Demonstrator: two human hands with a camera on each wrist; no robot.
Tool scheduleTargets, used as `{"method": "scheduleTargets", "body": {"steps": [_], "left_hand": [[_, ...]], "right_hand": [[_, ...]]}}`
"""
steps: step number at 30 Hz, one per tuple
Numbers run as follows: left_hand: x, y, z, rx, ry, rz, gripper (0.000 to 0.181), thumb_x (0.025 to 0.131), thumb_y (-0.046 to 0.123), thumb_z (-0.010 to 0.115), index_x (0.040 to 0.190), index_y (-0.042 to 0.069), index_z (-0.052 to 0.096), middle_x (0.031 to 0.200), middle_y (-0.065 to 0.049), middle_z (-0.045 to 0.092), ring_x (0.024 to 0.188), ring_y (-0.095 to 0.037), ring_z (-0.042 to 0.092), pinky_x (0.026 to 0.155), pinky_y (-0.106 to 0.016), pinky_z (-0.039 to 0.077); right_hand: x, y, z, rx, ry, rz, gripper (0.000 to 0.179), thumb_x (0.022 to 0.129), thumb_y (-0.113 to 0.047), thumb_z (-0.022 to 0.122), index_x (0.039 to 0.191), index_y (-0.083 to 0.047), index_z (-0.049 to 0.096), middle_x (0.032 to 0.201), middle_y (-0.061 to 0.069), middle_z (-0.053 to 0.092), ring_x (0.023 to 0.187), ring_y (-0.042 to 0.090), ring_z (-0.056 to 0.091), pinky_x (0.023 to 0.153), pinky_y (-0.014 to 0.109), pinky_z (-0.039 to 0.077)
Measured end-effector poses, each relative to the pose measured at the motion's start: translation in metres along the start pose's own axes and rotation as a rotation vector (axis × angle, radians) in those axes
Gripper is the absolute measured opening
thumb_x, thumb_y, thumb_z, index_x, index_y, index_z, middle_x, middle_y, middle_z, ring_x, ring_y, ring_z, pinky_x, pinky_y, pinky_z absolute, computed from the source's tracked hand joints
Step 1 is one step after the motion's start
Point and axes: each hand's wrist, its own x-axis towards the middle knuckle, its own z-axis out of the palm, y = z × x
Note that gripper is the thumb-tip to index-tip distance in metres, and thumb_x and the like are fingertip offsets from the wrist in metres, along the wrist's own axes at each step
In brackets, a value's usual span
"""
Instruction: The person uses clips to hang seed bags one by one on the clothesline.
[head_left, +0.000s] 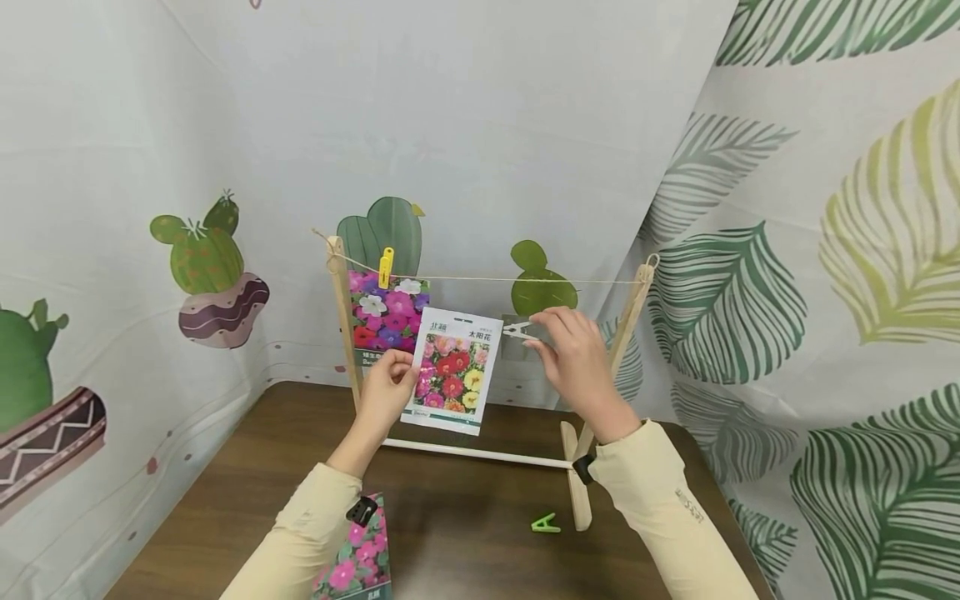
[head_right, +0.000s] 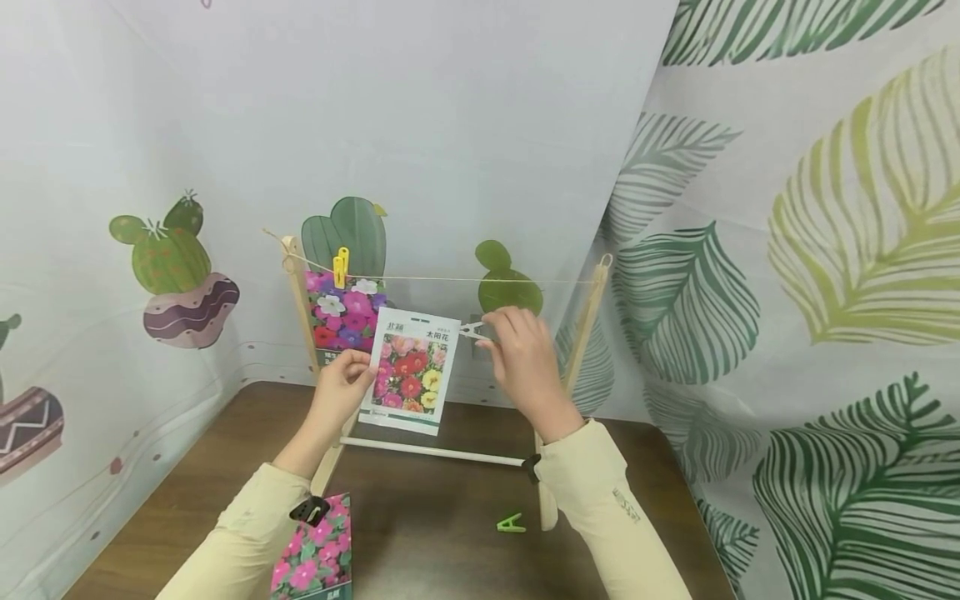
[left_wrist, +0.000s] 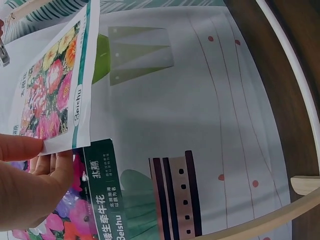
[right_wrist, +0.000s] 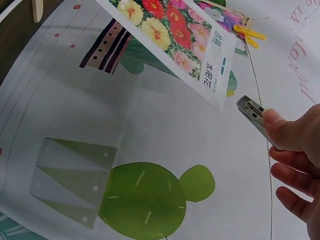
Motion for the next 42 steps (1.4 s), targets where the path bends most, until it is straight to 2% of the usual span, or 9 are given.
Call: {"method": "scheduleTargets", "body": {"steps": [7, 14, 20, 25, 34, 42], "left_hand": [[0.007, 0.002, 0.004, -0.074, 0.005, 0.002, 0.010, 0.091, 0.002, 0.060, 0.100, -0.002, 0.059, 0.082, -0.015, 0.067, 0.070, -0.017, 0.052, 0.066, -0.029, 0.041], [0.011, 0.010, 0.007, -0.141, -0.006, -0.033, 0.011, 0.092, 0.003, 0.060, 0.102, -0.002, 0.059, 0.086, -0.017, 0.068, 0.073, -0.014, 0.053, 0.069, -0.029, 0.042], [0.015, 0.016, 0.007, -0.181, -0.016, -0.043, 0.010, 0.092, 0.002, 0.059, 0.101, -0.002, 0.059, 0.084, -0.015, 0.067, 0.072, -0.012, 0.052, 0.067, -0.025, 0.041], [0.016, 0.020, 0.007, -0.202, -0.018, -0.057, 0.009, 0.093, 0.003, 0.059, 0.100, -0.002, 0.059, 0.085, -0.016, 0.067, 0.069, -0.013, 0.050, 0.063, -0.023, 0.041], [0.020, 0.024, 0.009, -0.214, -0.025, -0.080, 0.011, 0.093, 0.005, 0.060, 0.102, -0.002, 0.058, 0.091, -0.018, 0.068, 0.074, -0.013, 0.051, 0.067, -0.024, 0.041], [0.023, 0.026, 0.009, -0.225, -0.021, -0.084, 0.012, 0.093, 0.005, 0.059, 0.103, -0.003, 0.059, 0.095, -0.019, 0.069, 0.072, -0.011, 0.050, 0.064, -0.024, 0.039]], "right_hand": [[0.010, 0.001, -0.003, 0.001, 0.000, -0.003, 0.032, 0.077, -0.007, 0.079, 0.105, 0.000, 0.065, 0.100, 0.013, 0.063, 0.093, 0.032, 0.057, 0.077, 0.048, 0.044], [0.021, -0.001, -0.007, -0.018, 0.005, -0.015, 0.031, 0.079, -0.010, 0.078, 0.105, 0.000, 0.065, 0.099, 0.013, 0.064, 0.091, 0.031, 0.057, 0.074, 0.045, 0.044], [0.029, -0.001, -0.008, -0.017, 0.014, -0.018, 0.030, 0.078, -0.010, 0.078, 0.104, 0.000, 0.066, 0.100, 0.013, 0.065, 0.090, 0.031, 0.057, 0.074, 0.043, 0.043], [0.036, -0.001, -0.010, -0.023, 0.017, -0.024, 0.029, 0.079, -0.011, 0.077, 0.103, 0.001, 0.066, 0.101, 0.014, 0.066, 0.094, 0.032, 0.057, 0.076, 0.043, 0.044], [0.047, -0.002, -0.012, -0.028, -0.018, -0.017, 0.026, 0.081, -0.008, 0.076, 0.104, 0.000, 0.067, 0.102, 0.012, 0.066, 0.095, 0.030, 0.057, 0.082, 0.043, 0.044], [0.051, -0.001, -0.010, -0.037, -0.025, -0.033, 0.027, 0.080, -0.009, 0.077, 0.104, -0.001, 0.067, 0.101, 0.012, 0.066, 0.093, 0.030, 0.056, 0.077, 0.042, 0.043]]}}
